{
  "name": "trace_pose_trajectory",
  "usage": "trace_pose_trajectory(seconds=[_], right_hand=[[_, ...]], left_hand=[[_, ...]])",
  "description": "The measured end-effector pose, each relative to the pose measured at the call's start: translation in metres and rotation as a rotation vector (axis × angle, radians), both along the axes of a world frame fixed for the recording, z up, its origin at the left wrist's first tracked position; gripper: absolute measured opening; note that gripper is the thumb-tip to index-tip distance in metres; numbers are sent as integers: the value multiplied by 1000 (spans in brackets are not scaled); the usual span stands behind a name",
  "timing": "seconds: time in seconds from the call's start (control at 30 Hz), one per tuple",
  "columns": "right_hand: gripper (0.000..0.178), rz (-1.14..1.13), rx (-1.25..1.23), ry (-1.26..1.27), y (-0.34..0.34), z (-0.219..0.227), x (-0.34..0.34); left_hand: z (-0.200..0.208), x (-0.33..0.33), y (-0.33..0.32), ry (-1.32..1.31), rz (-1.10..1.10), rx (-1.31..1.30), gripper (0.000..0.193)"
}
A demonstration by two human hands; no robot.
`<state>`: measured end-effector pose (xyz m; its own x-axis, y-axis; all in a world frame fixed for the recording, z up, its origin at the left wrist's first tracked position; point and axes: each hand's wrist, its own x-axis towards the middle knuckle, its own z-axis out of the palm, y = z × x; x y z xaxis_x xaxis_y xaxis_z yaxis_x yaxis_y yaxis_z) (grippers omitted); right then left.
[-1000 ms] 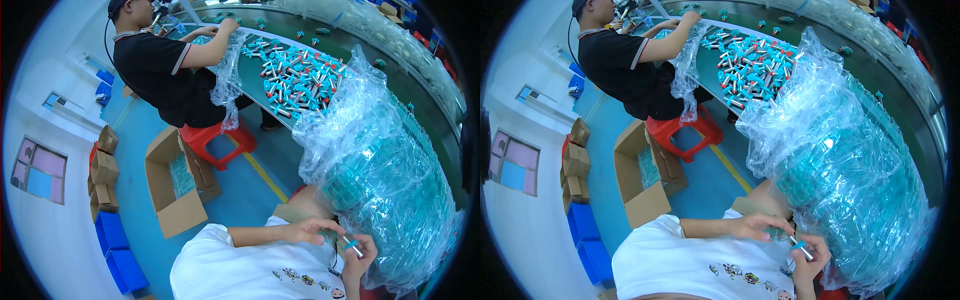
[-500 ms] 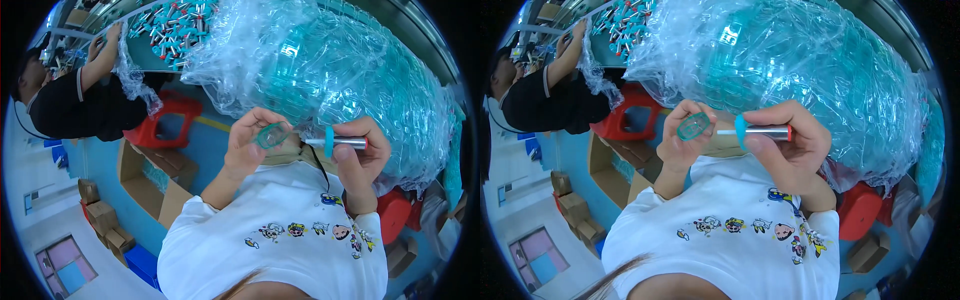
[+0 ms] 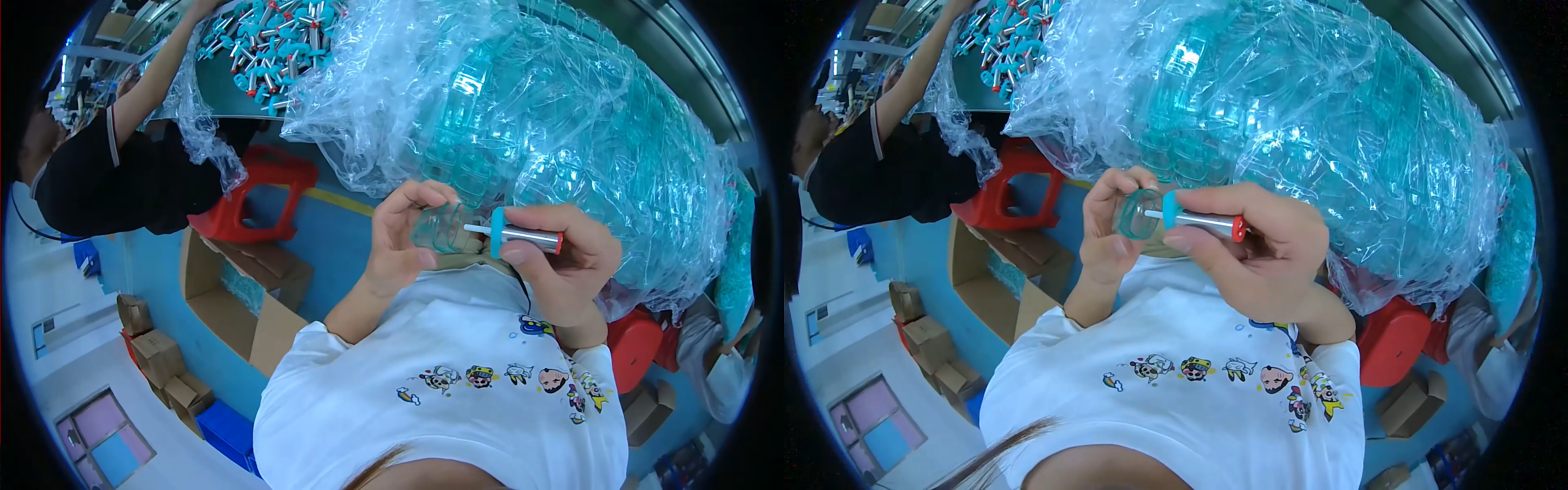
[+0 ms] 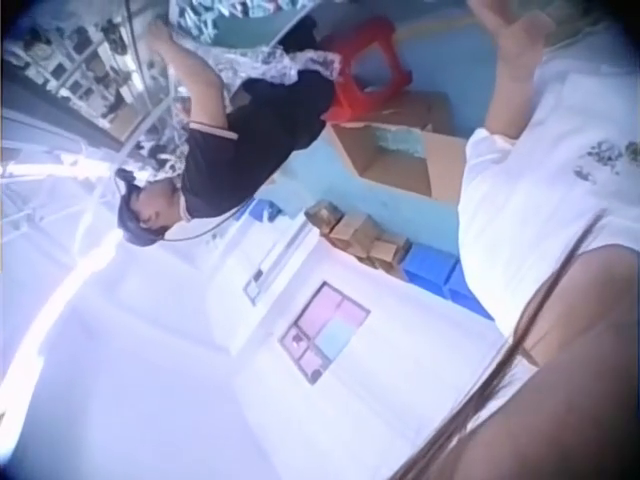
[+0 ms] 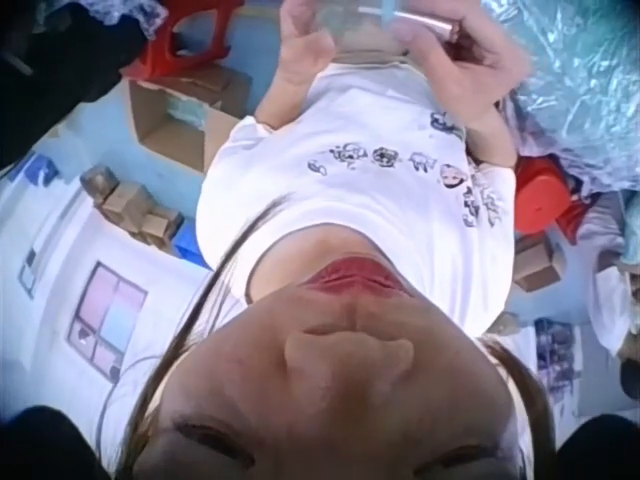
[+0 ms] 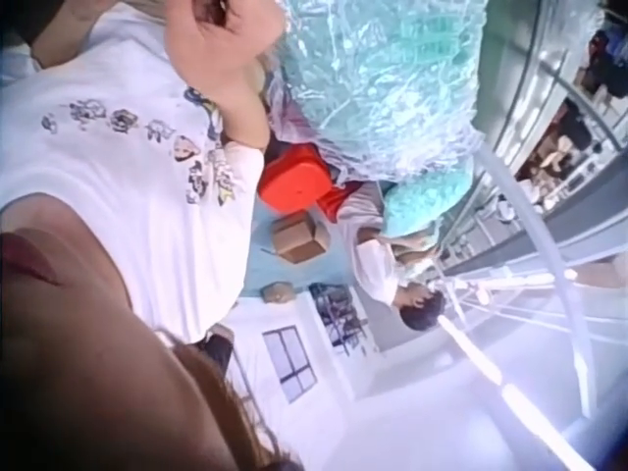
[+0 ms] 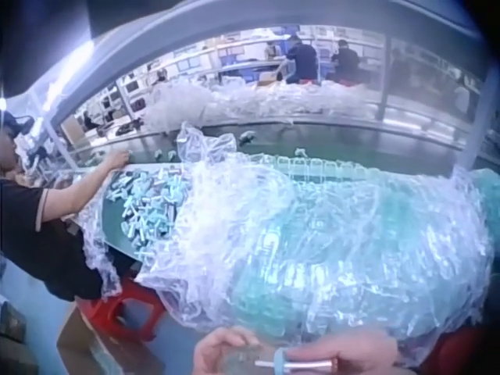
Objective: The person assembles small plastic casings, metal inserts, and red caps into finished units by hand on a factory production line.
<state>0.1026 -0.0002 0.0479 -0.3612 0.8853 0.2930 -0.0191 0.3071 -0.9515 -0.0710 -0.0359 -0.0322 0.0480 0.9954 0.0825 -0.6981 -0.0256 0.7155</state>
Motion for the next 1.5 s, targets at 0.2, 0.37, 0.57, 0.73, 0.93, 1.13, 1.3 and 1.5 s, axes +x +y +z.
trace_pose_trajectory(seconds=[0.2, 0.37, 0.57, 0.73, 0.93, 1.13, 1.3, 1.5], right_hand=[[23, 56, -96, -194, -1, -1, -9], [22, 99, -79, -268, -4, -9, -14], [23, 74, 224, -274, -3, -17, -19], [24, 45, 186, -249, -4, -25, -17], [23, 80, 128, -340, -4, -19, 1], [22, 62, 224, -388, -3, -14, 16], [21, -5, 77, -218, -15, -23, 16], [19, 6, -63, -130, -7, -20, 33]], left_hand=[[-6, -5, -1, 9, 35, 114, 51], [-10, -9, -3, 125, 100, 166, 48], [-8, -10, -7, 259, 165, 238, 53], [-10, -6, -12, 211, 188, 189, 50], [-7, 1, -13, 304, 149, 200, 52], [2, 7, -4, 370, 107, 260, 47], [6, 12, -5, 407, 108, 277, 48], [10, 17, -7, 418, 91, 231, 48]])
